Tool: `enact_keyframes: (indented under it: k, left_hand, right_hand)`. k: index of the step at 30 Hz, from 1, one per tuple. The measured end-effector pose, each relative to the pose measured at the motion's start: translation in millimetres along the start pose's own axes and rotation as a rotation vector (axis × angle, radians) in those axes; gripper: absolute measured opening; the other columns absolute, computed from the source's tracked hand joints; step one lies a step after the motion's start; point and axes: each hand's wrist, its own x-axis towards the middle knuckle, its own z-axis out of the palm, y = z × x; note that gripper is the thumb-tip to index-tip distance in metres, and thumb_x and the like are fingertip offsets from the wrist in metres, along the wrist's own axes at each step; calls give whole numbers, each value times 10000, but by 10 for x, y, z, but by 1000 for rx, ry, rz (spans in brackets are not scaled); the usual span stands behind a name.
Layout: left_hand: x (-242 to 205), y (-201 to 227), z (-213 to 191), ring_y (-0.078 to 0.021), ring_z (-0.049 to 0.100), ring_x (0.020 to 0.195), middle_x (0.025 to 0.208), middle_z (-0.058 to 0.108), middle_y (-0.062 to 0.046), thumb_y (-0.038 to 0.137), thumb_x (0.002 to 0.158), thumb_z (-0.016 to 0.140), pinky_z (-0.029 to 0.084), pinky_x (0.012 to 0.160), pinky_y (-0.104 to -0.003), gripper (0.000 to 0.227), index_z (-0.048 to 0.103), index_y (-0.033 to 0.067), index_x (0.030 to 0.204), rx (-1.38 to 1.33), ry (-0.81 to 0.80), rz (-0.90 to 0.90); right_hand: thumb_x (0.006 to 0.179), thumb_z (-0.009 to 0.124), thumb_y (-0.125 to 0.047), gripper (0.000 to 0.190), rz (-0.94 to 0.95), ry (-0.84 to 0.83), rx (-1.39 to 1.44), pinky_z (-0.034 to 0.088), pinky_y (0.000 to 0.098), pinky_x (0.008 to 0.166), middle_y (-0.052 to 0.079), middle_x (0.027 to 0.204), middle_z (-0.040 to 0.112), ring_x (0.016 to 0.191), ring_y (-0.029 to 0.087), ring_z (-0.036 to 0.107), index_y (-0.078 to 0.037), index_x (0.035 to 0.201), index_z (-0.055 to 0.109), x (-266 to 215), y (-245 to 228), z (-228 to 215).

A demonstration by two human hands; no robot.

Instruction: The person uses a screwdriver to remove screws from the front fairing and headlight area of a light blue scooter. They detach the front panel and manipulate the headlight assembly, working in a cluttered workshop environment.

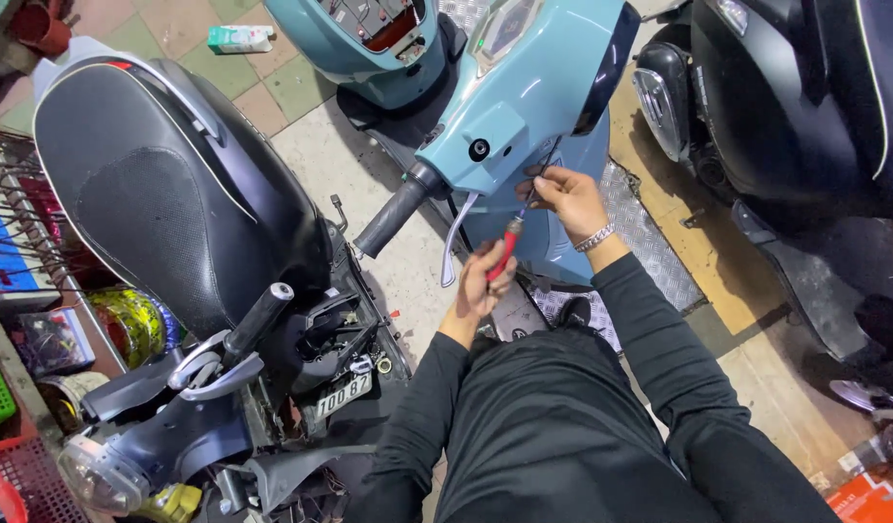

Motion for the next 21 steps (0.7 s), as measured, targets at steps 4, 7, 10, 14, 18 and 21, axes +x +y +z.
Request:
enact_keyframes:
  k: [4,7,10,14,18,21]
  left_hand:
    - [139,-315,-166,-63,502,488,827,607,-119,305,1062,540,320,342,-157,284,548,22,1035,-509,-149,-462]
    - [70,-230,-131,-175,663,691,965,686,-175,284,1029,635,409,405,-162,240,599,47,1038,-444,-26,-406]
    - [-78,-76,-93,-257,697,888,1057,625,-143,210,948,756,504,562,-215,281,589,64,1120,-340,31,-316]
    - [-322,-51,-107,-198,640,941,1068,555,-77,132,865,833,603,708,-248,407,624,41,1201,-123,116,-153]
    - [-269,-295,-167,-322,731,898,1085,591,-172,206,980,733,563,544,-196,263,619,58,1167,-194,148,-176]
    - [-156,-367,-122,-53,474,510,850,635,-132,415,1110,412,261,341,-113,361,513,69,1137,-268,135,-396]
  right_hand:
    - [958,712,-29,248,-6,50,-56,675,346,668,216,883,736,757,239,753,124,1139,636,21,7,-29]
    - [924,754,-19,254,5,88,-65,687,360,618,243,846,733,701,262,761,125,1099,641,91,111,-97]
    - [886,795,-19,268,14,136,-75,684,354,573,243,795,725,647,271,757,123,1052,640,124,116,-64]
    - [850,822,-23,252,22,175,-109,669,324,529,224,751,719,607,254,746,105,989,656,26,-37,40]
    - [851,826,-29,252,22,166,-123,666,317,522,226,742,715,609,259,749,99,989,658,21,-47,45]
    - [813,864,-58,289,22,190,-150,646,269,507,180,737,713,604,208,738,71,968,657,6,-55,63]
